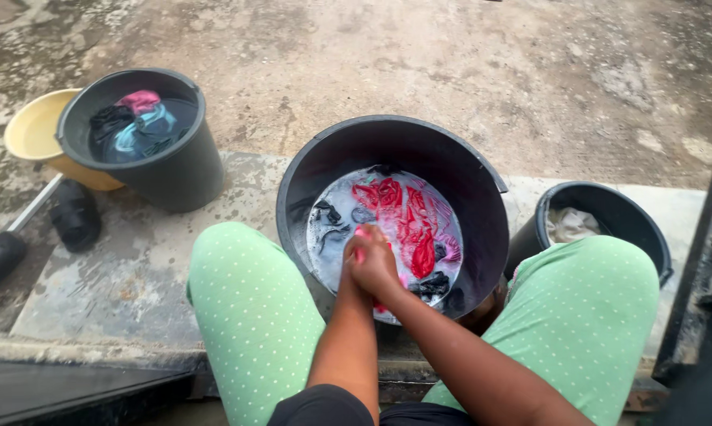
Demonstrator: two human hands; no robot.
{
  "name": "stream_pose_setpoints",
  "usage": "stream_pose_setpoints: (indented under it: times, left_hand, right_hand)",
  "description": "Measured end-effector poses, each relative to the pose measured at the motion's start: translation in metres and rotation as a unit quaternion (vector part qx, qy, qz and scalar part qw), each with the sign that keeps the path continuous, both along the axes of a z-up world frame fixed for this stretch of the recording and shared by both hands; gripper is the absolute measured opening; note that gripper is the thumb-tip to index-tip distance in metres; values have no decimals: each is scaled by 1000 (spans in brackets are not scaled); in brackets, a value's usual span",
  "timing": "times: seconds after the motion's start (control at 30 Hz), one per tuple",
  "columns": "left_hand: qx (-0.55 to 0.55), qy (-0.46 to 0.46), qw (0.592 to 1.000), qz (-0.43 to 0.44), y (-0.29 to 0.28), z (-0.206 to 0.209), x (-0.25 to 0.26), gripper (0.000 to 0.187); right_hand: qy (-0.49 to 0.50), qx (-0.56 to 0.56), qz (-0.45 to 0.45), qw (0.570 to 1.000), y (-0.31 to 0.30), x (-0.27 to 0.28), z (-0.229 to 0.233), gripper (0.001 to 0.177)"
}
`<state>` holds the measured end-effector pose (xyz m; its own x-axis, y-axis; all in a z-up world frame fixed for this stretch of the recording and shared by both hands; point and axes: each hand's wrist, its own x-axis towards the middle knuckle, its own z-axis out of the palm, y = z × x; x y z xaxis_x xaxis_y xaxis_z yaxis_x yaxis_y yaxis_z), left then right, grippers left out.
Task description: The person washes various pieces of clothing by hand in a bucket of soapy water, scrubbing a green shirt and a red cloth and wringing them out.
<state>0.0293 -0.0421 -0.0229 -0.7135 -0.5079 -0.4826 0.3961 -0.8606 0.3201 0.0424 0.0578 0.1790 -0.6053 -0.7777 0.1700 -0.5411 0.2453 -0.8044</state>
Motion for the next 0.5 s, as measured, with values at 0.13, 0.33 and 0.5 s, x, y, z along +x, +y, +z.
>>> stream_pose_setpoints:
  times: [0.13,0.33,0.5]
  left_hand:
    - [10,115,992,-57,8,10,-33,33]
    - [-83,-18,994,-63,29,18,-60,27]
    - [-15,-25,997,-71,18,5,-25,27]
  right_hand:
    - [238,-30,-45,970,-4,-31,23,24]
    - [-75,104,-166,978,-15,-97,-4,21]
    - [86,19,-34,996,9,-23,-61,23]
